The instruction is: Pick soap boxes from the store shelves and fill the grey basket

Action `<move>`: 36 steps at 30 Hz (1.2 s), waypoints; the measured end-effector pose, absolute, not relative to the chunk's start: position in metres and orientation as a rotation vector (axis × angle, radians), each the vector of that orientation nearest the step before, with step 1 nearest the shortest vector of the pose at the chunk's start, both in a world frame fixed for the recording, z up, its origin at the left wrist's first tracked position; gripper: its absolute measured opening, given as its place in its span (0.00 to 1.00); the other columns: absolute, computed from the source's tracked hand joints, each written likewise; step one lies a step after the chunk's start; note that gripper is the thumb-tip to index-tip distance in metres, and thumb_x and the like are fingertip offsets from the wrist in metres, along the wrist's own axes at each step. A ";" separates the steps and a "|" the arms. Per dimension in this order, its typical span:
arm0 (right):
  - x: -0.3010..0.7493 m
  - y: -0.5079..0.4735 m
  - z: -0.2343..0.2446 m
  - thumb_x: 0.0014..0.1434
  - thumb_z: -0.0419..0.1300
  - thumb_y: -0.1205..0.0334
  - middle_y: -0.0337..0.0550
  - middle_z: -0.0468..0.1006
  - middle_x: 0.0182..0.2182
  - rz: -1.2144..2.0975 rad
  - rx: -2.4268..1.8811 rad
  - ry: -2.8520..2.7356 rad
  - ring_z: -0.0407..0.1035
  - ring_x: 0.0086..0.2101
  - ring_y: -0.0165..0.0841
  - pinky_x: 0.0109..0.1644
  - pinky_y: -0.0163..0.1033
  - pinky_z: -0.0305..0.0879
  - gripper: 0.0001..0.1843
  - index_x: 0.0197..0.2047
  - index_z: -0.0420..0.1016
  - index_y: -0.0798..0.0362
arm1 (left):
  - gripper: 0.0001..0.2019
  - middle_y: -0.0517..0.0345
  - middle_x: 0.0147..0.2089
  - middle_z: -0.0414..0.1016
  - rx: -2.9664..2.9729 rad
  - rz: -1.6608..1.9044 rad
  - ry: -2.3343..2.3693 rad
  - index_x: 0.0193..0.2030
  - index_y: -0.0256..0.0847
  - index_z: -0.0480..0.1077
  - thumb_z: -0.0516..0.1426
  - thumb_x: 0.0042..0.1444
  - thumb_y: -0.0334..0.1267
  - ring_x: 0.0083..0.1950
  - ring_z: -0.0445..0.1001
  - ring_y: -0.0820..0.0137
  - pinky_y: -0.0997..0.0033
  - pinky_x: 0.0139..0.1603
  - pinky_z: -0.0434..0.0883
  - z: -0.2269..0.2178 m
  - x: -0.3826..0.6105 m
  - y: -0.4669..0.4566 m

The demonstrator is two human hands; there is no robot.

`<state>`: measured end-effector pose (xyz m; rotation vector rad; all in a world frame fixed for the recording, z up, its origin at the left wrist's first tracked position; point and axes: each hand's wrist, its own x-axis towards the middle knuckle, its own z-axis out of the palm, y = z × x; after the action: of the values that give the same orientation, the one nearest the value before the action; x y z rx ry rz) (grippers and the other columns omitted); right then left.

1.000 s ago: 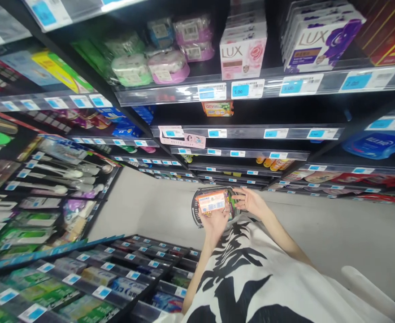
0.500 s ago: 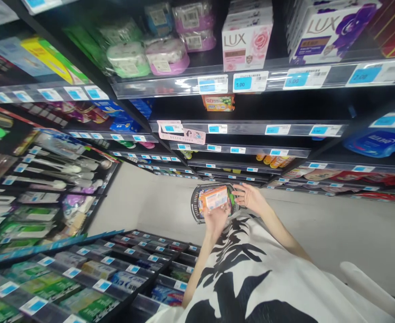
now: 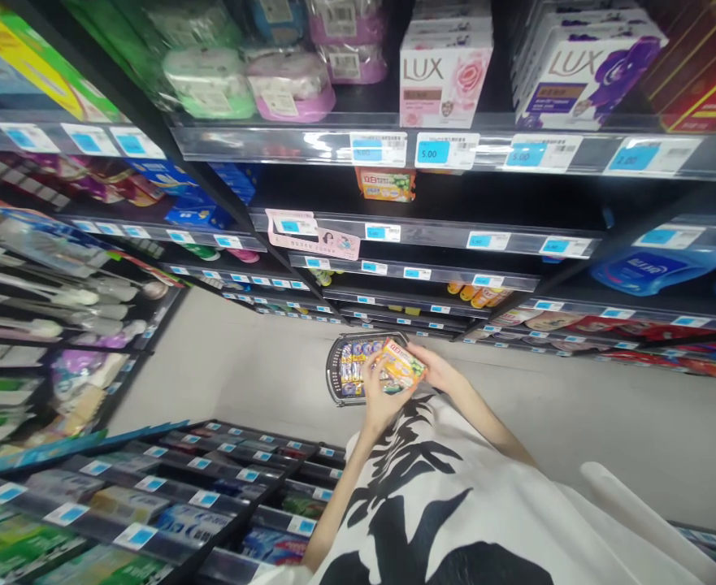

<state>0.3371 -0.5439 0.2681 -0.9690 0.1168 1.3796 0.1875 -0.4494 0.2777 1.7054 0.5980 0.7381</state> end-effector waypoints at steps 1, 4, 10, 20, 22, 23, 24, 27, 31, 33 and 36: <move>0.335 -0.544 0.268 0.58 0.71 0.54 0.43 0.85 0.39 1.356 -1.012 0.087 0.79 0.36 0.33 0.38 0.33 0.77 0.16 0.46 0.81 0.52 | 0.36 0.43 0.65 0.66 1.670 0.709 0.611 0.57 0.49 0.74 0.77 0.38 0.42 0.72 0.61 0.45 0.40 0.76 0.56 0.280 0.188 -0.450; 0.330 -0.544 0.263 0.47 0.77 0.61 0.44 0.85 0.42 1.365 -1.087 0.009 0.80 0.36 0.33 0.40 0.33 0.77 0.25 0.49 0.81 0.53 | 0.41 0.42 0.68 0.63 1.717 0.650 0.631 0.62 0.48 0.70 0.77 0.39 0.45 0.74 0.58 0.44 0.38 0.76 0.55 0.276 0.188 -0.451; 0.324 -0.552 0.238 0.46 0.78 0.57 0.42 0.85 0.34 1.392 -1.297 0.051 0.77 0.29 0.32 0.31 0.34 0.73 0.24 0.45 0.82 0.56 | 0.44 0.37 0.69 0.63 1.962 0.511 0.617 0.70 0.43 0.59 0.71 0.49 0.51 0.71 0.63 0.46 0.37 0.71 0.62 0.246 0.180 -0.457; 0.324 -0.550 0.243 0.39 0.81 0.53 0.40 0.84 0.37 1.411 -1.437 -0.013 0.77 0.33 0.33 0.36 0.35 0.74 0.31 0.45 0.80 0.53 | 0.49 0.41 0.66 0.63 1.956 0.477 0.687 0.74 0.44 0.53 0.71 0.51 0.53 0.68 0.65 0.49 0.42 0.69 0.67 0.230 0.175 -0.461; 0.326 -0.549 0.248 0.38 0.81 0.54 0.40 0.83 0.39 1.401 -1.463 -0.031 0.77 0.34 0.34 0.39 0.37 0.75 0.31 0.46 0.80 0.52 | 0.50 0.41 0.65 0.64 1.965 0.519 0.717 0.74 0.44 0.54 0.71 0.50 0.54 0.67 0.65 0.47 0.41 0.69 0.67 0.230 0.175 -0.461; 0.326 -0.549 0.251 0.39 0.81 0.54 0.40 0.83 0.40 1.392 -1.480 -0.045 0.77 0.35 0.34 0.40 0.37 0.75 0.31 0.46 0.80 0.52 | 0.50 0.41 0.65 0.64 1.971 0.534 0.733 0.74 0.44 0.54 0.71 0.49 0.55 0.67 0.65 0.47 0.40 0.68 0.67 0.231 0.175 -0.462; 0.326 -0.548 0.255 0.39 0.81 0.55 0.40 0.83 0.40 1.377 -1.500 -0.062 0.77 0.36 0.34 0.41 0.38 0.76 0.30 0.46 0.80 0.52 | 0.50 0.41 0.65 0.65 1.974 0.547 0.745 0.73 0.44 0.54 0.71 0.49 0.55 0.67 0.65 0.46 0.40 0.68 0.67 0.231 0.175 -0.463; 0.325 -0.546 0.266 0.41 0.79 0.54 0.41 0.83 0.41 1.321 -1.590 -0.140 0.77 0.38 0.37 0.45 0.41 0.77 0.30 0.48 0.80 0.51 | 0.51 0.41 0.65 0.65 1.960 0.588 0.766 0.74 0.43 0.53 0.72 0.48 0.54 0.65 0.66 0.47 0.42 0.67 0.68 0.232 0.175 -0.468; 0.329 -0.543 0.282 0.44 0.78 0.54 0.41 0.82 0.46 1.244 -1.710 -0.327 0.77 0.45 0.41 0.55 0.49 0.76 0.33 0.53 0.77 0.48 | 0.51 0.41 0.66 0.64 1.909 0.585 0.762 0.75 0.45 0.52 0.71 0.49 0.53 0.66 0.66 0.47 0.41 0.68 0.68 0.227 0.175 -0.469; 0.340 -0.545 0.297 0.44 0.77 0.53 0.42 0.82 0.48 1.198 -1.787 -0.383 0.76 0.49 0.44 0.58 0.52 0.75 0.38 0.58 0.74 0.46 | 0.46 0.41 0.65 0.64 1.868 0.559 0.768 0.74 0.45 0.54 0.68 0.53 0.52 0.66 0.66 0.47 0.41 0.68 0.68 0.219 0.173 -0.465; 0.372 -0.551 0.340 0.48 0.75 0.50 0.45 0.78 0.56 0.940 -2.004 -0.454 0.71 0.59 0.48 0.64 0.56 0.72 0.46 0.68 0.64 0.42 | 0.32 0.43 0.62 0.65 1.826 0.533 0.821 0.70 0.44 0.60 0.60 0.62 0.50 0.64 0.68 0.50 0.43 0.67 0.69 0.198 0.162 -0.454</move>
<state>0.3725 -0.5506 0.3398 -2.0042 -0.4544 0.9403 0.1619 -0.4537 0.1977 1.8264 0.8206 0.5332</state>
